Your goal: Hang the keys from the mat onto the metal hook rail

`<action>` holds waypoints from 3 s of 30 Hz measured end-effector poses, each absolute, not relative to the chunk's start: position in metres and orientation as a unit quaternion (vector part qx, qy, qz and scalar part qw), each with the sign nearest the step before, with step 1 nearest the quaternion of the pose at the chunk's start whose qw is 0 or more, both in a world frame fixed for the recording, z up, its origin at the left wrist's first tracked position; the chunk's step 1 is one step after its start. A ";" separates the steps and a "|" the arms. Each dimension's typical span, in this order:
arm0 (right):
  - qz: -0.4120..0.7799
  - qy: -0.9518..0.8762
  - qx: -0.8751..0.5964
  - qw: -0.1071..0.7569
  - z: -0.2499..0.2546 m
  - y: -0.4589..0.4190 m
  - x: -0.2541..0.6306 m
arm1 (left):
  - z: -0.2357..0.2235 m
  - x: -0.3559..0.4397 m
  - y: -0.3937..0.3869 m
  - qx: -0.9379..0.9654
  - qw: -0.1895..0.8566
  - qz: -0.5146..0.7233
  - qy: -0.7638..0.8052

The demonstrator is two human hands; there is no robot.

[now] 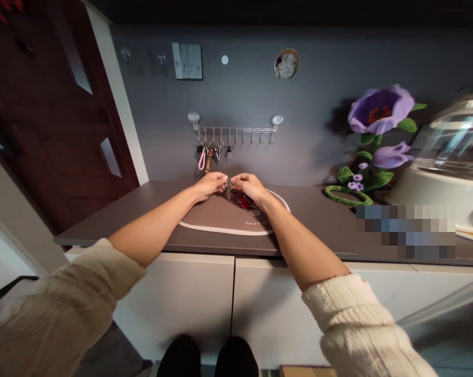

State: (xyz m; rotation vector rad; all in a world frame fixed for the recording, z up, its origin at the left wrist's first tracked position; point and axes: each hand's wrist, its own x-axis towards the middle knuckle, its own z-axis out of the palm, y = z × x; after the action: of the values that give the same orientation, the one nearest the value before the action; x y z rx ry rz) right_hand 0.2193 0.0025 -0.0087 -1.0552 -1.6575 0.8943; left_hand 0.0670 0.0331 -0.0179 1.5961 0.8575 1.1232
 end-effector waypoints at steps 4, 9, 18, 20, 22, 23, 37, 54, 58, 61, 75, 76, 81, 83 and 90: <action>0.383 -0.659 -0.426 0.488 -0.008 0.000 0.218 | -0.016 0.070 0.031 0.614 0.503 0.487 0.364; 0.386 -0.657 -0.411 0.500 -0.011 0.000 0.218 | -0.018 0.072 0.030 0.594 0.527 0.500 0.345; 0.366 -0.653 -0.392 0.535 -0.021 0.012 0.223 | -0.020 0.078 0.027 0.587 0.540 0.513 0.318; 0.356 -0.644 -0.394 0.550 -0.022 0.014 0.223 | -0.021 0.079 0.027 0.593 0.532 0.517 0.313; 0.342 -0.646 -0.402 0.552 -0.022 0.015 0.224 | -0.022 0.080 0.028 0.594 0.533 0.521 0.302; 0.334 -0.648 -0.405 0.552 -0.022 0.014 0.223 | -0.023 0.080 0.029 0.594 0.532 0.526 0.296; 0.246 -0.636 -0.433 0.590 0.009 0.027 0.217 | -0.026 0.080 0.032 0.556 0.500 0.571 0.339; 0.331 -0.501 -0.440 0.668 0.073 0.066 0.192 | -0.027 0.083 0.024 0.549 0.487 0.567 0.373; 0.346 -0.466 -0.445 0.682 0.075 0.075 0.188 | -0.028 0.083 0.024 0.549 0.486 0.571 0.368; 0.351 -0.447 -0.443 0.693 0.075 0.082 0.186 | -0.029 0.084 0.025 0.545 0.483 0.579 0.367; 0.406 -0.382 -0.429 0.711 0.068 0.095 0.180 | -0.034 0.084 0.034 0.540 0.471 0.598 0.358; 0.407 -0.382 -0.431 0.709 0.067 0.095 0.180 | -0.034 0.084 0.034 0.540 0.469 0.600 0.358; 0.411 -0.387 -0.436 0.701 0.059 0.097 0.184 | -0.035 0.083 0.038 0.537 0.455 0.608 0.368; 0.412 -0.394 -0.437 0.695 0.057 0.097 0.186 | -0.035 0.083 0.038 0.536 0.447 0.610 0.375; 0.412 -0.419 -0.440 0.679 0.054 0.096 0.191 | -0.036 0.084 0.038 0.548 0.436 0.600 0.386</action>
State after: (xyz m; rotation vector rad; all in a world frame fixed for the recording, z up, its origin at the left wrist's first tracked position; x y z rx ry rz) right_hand 0.1914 0.0963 0.0541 -0.9880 -0.9418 0.9259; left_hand 0.0838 0.0376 -0.0359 1.3635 0.9605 1.4940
